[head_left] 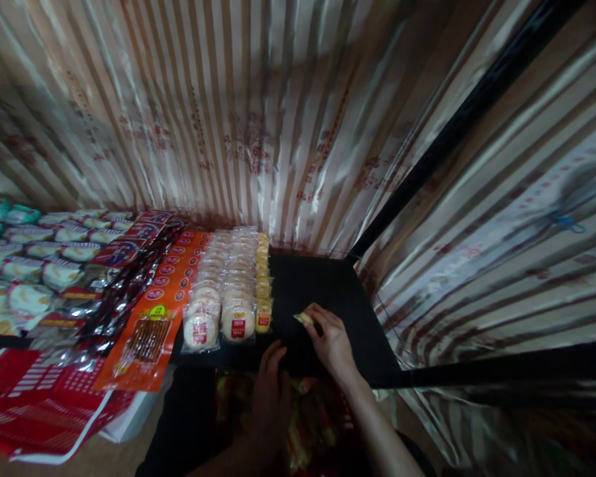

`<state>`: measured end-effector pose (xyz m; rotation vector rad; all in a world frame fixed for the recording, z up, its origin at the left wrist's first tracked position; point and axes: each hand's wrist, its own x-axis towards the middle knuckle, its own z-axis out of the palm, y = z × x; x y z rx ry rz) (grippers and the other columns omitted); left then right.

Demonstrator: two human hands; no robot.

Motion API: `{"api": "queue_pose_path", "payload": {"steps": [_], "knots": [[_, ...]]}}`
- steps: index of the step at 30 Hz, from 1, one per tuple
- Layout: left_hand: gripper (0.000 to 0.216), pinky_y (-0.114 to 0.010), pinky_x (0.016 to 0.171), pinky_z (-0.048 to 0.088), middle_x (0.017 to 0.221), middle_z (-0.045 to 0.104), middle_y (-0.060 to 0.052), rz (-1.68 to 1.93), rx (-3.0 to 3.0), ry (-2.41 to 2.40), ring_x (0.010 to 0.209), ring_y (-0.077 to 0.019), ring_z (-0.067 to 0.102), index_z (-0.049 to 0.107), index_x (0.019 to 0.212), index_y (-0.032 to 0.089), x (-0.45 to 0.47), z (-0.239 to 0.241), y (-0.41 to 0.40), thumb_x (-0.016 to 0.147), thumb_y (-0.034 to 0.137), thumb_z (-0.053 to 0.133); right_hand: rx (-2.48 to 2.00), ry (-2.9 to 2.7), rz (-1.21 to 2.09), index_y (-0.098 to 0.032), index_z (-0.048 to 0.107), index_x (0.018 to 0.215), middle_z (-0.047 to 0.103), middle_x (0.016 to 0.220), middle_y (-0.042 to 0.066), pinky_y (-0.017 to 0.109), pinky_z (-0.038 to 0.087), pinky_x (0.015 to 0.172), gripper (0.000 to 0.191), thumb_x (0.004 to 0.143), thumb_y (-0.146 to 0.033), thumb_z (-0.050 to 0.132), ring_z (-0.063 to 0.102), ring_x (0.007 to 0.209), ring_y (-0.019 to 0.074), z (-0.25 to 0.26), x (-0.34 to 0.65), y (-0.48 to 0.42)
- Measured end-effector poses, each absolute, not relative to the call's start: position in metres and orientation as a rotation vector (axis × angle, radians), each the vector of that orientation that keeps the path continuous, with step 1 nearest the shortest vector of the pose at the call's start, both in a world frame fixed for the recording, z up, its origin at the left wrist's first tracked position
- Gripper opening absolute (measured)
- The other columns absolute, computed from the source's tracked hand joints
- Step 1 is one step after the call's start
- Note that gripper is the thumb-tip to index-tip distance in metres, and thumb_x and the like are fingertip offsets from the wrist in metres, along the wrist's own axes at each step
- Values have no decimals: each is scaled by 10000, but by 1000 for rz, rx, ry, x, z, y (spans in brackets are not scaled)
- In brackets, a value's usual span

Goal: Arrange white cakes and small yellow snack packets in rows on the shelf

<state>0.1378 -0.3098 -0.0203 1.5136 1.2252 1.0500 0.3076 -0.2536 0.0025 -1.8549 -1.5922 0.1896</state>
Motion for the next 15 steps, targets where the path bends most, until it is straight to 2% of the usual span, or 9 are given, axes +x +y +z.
{"api": "queue_pose_path", "payload": {"steps": [4,8,10,12,15], "knots": [[470,-384,1013,395,1348,443,-133,985,1463,1218,1171,-203,496,397,1308,143,136,-13,-311,849,241,384,-1792,-1505,557,-233,677,944,661,1069,79,391,441,904,267,769,-393,554,586,1014,243,25,290,-286],[488,-407,1081,308,1368,438,-130,954,1545,1228,1267,-215,399,407,1309,131,133,-9,-317,857,315,390,-1718,-1327,1091,-212,662,958,678,968,59,304,485,760,367,730,-489,584,618,893,209,54,274,-307],[489,-410,1084,302,1343,466,-136,975,1585,1225,1261,-212,404,422,1294,118,131,-9,-320,856,335,384,-1642,-1264,1317,-196,652,970,682,889,42,270,477,713,432,720,-543,586,616,841,185,65,267,-313],[491,-413,1060,333,1294,506,-151,1023,1608,1219,1223,-217,444,440,1271,103,129,-10,-322,850,350,382,-1595,-1202,1435,-188,644,970,671,847,25,241,463,655,478,712,-586,581,605,792,162,70,261,-317],[475,-425,1012,381,1205,557,-157,1090,1601,1252,1153,-231,496,477,1219,102,125,-5,-323,832,367,409,-1601,-1136,1427,-188,643,939,652,814,12,215,444,596,499,709,-624,564,588,737,137,70,253,-321]]}}
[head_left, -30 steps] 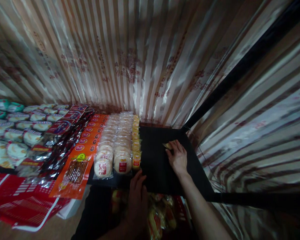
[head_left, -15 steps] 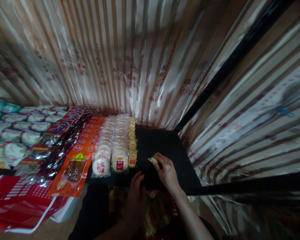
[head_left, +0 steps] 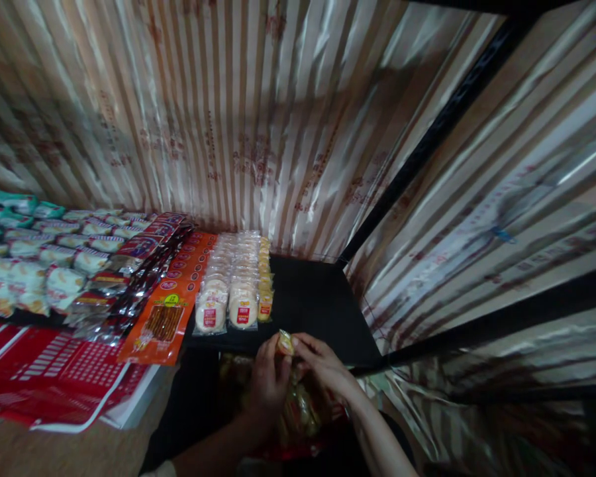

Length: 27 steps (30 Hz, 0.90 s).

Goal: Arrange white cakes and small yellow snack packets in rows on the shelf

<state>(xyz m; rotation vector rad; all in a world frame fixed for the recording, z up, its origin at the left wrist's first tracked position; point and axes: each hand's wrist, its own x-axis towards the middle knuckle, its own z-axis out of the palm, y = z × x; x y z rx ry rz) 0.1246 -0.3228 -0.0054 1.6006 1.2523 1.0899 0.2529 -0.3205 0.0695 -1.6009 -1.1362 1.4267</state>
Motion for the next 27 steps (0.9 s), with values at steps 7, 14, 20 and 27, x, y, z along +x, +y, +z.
{"api": "queue_pose_path", "payload": {"steps": [7,14,20,27], "knots": [[433,-398,932,439,1116,559,-131,1037,1496,1330,1073,-221,520,486,1189,107,108,13,-320,831,345,432,-1458,-1075,1350,-202,625,952,663,880,26,235,469,686,438,686,-548,645,607,783,140,60,230,-329],[398,-398,988,399,1167,550,-125,1077,1558,1296,1114,-208,496,499,1198,131,105,6,-323,826,226,393,-1417,-1075,1281,-192,627,807,669,742,7,276,485,706,350,642,-493,692,621,698,154,49,217,-334],[516,-401,1019,382,1285,474,-156,1118,1563,1280,1211,-208,434,415,1283,84,107,5,-321,771,114,351,-1509,-1166,1077,-177,641,932,685,905,61,315,480,791,384,714,-490,597,629,837,197,36,222,-316],[509,-431,1070,319,1304,473,-171,1197,1694,1298,1253,-228,399,450,1257,58,104,-11,-317,762,140,362,-1705,-1281,696,-164,660,964,657,915,81,301,490,763,368,756,-436,526,624,838,195,11,219,-289]]}}
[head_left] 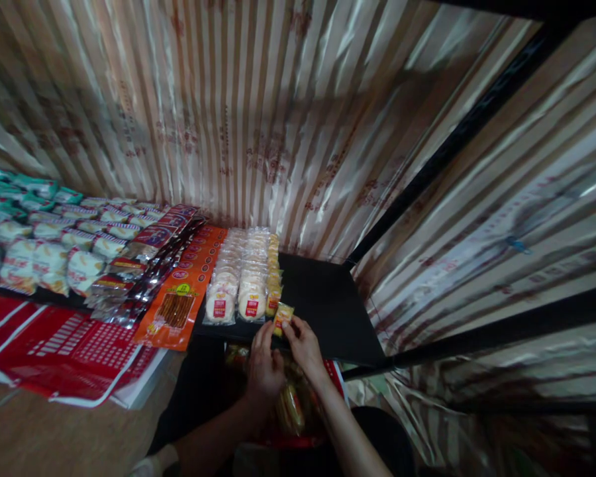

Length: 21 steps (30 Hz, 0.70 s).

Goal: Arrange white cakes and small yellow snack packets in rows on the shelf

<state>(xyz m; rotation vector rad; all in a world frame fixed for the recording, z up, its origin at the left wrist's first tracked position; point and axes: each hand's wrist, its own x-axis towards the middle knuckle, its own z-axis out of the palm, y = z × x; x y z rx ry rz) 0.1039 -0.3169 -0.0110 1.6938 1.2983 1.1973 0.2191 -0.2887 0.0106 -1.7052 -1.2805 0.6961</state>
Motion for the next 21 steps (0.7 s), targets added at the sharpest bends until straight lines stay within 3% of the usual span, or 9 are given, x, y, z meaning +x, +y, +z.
{"api": "queue_pose_path", "payload": {"steps": [7,21], "knots": [[533,-421,1065,330,1301,496,-154,1161,1715,1253,1239,-228,426,494,1237,79,104,-17,-301,717,106,381,-1756,-1392,570,-180,669,931,660,861,74,288,490,749,293,781,-368,502,626,835,196,5,216,-272],[537,-420,1080,322,1316,486,-99,1115,1628,1245,1254,-179,411,507,1231,165,104,-20,-296,730,55,349,-1750,-1360,544,-192,637,1031,631,895,79,299,504,751,324,787,-336,480,617,828,194,-5,211,-263]]}}
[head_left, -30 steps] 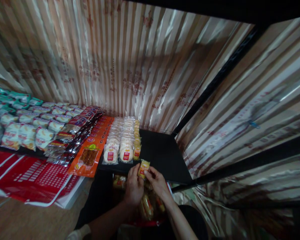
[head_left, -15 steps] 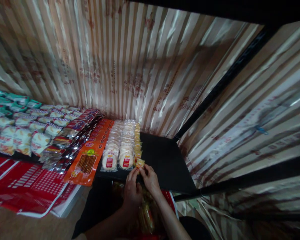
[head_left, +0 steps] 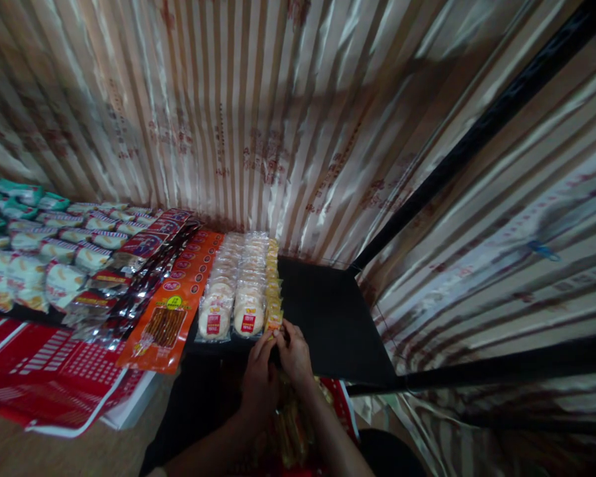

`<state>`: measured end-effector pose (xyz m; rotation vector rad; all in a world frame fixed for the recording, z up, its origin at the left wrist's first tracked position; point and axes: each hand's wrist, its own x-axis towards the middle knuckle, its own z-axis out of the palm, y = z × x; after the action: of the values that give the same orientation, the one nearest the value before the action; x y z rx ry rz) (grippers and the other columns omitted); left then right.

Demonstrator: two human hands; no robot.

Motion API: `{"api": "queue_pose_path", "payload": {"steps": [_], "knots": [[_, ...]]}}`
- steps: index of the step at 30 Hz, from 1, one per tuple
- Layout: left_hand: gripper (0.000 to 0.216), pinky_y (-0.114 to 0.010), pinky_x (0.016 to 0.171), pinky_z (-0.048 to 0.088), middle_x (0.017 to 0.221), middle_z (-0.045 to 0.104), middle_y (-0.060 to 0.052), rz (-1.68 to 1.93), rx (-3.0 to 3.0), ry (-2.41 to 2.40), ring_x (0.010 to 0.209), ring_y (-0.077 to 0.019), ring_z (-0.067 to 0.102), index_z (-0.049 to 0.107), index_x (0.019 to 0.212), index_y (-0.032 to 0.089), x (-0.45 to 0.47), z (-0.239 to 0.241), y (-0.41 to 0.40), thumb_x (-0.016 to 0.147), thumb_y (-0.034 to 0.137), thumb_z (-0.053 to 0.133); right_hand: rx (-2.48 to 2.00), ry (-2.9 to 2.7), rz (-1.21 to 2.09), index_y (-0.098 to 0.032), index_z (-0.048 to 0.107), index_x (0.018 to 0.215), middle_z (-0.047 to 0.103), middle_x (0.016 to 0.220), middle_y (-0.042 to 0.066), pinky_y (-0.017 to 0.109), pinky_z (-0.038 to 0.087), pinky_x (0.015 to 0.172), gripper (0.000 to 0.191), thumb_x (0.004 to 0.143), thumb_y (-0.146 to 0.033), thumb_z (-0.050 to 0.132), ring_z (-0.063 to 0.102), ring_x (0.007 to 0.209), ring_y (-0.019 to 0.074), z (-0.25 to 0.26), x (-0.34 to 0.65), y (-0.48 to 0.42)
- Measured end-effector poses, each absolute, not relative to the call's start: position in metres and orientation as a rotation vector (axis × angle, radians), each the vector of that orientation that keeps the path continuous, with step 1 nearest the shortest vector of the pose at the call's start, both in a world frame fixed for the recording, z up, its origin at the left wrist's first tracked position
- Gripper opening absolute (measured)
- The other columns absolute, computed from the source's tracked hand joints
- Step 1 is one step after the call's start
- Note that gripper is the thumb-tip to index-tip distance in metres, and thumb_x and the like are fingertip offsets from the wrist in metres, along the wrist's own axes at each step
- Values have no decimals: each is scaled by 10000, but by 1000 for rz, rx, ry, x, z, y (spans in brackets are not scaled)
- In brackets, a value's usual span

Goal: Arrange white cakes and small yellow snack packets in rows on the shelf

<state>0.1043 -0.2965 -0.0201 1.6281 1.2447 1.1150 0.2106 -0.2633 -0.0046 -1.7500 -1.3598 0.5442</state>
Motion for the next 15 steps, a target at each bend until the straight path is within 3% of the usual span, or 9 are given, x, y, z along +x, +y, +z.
{"api": "queue_pose_path", "payload": {"steps": [15], "knots": [[512,-411,1057,355,1314,462,-111,1148,1729,1231,1241,-177,420,452,1256,166,108,-35,-294,777,40,322,-1735,-1382,536,-179,610,1064,606,838,60,299,483,757,322,807,-306,463,588,799,182,-19,214,-263]]}}
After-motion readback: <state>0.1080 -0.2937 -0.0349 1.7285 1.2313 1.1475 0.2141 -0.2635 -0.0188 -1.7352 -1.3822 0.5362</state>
